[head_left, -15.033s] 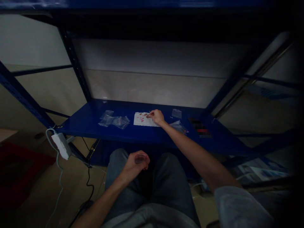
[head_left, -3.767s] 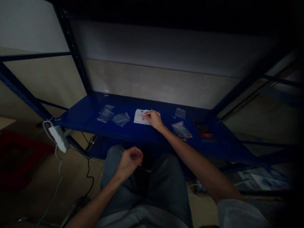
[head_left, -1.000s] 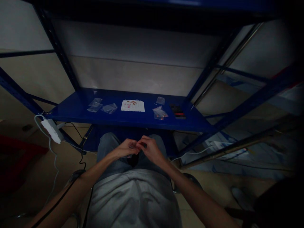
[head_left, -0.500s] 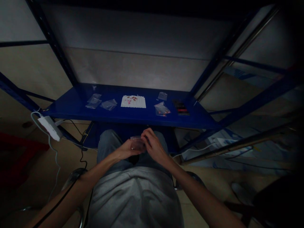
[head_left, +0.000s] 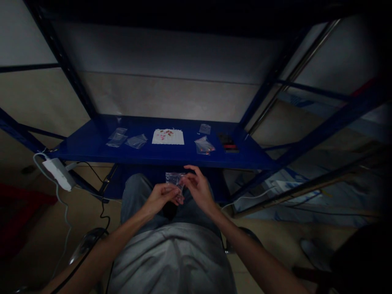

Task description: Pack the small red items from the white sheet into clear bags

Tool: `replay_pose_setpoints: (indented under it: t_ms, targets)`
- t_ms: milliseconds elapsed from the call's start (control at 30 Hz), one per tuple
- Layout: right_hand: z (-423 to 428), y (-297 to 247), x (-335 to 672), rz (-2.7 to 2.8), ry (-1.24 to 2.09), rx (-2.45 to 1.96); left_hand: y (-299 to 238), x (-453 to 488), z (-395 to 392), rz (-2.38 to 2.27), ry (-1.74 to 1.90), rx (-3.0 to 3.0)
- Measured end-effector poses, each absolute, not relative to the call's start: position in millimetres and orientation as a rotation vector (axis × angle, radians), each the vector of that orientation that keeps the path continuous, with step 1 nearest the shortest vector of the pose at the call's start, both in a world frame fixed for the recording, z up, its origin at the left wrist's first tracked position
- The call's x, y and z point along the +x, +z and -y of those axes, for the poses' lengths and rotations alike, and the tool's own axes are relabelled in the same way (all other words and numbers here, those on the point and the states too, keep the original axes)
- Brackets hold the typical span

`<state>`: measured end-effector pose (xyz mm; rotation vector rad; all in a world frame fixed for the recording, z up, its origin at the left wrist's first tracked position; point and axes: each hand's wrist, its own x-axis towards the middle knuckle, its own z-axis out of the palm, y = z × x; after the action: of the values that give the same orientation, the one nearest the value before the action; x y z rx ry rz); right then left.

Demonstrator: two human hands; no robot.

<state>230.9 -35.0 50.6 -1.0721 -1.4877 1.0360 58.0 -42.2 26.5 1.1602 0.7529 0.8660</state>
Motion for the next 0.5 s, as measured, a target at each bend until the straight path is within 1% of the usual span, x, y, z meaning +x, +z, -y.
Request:
replay_pose_setpoints:
  t_ms: [100, 167, 367, 500]
  targets:
    - [28.1, 42.1, 230.5, 1.469, 1.234, -1.020, 26.7, 58.2, 36.5, -0.757, 0.951, 1.158]
    - [23.7, 36.2, 230.7, 1.481, 1.282, -1.016, 24.9, 58.3, 31.4, -0.759, 0.968, 1.173]
    - [23.4, 27.3, 229.3, 1.429, 1.131, -1.077, 16.7, 57.9, 27.1, -0.779, 0.936, 1.196]
    - [28.2, 29.6, 228.6, 1.378, 1.196, -1.075, 17.1, 58.7, 32.0, -0.787, 0.991, 1.159]
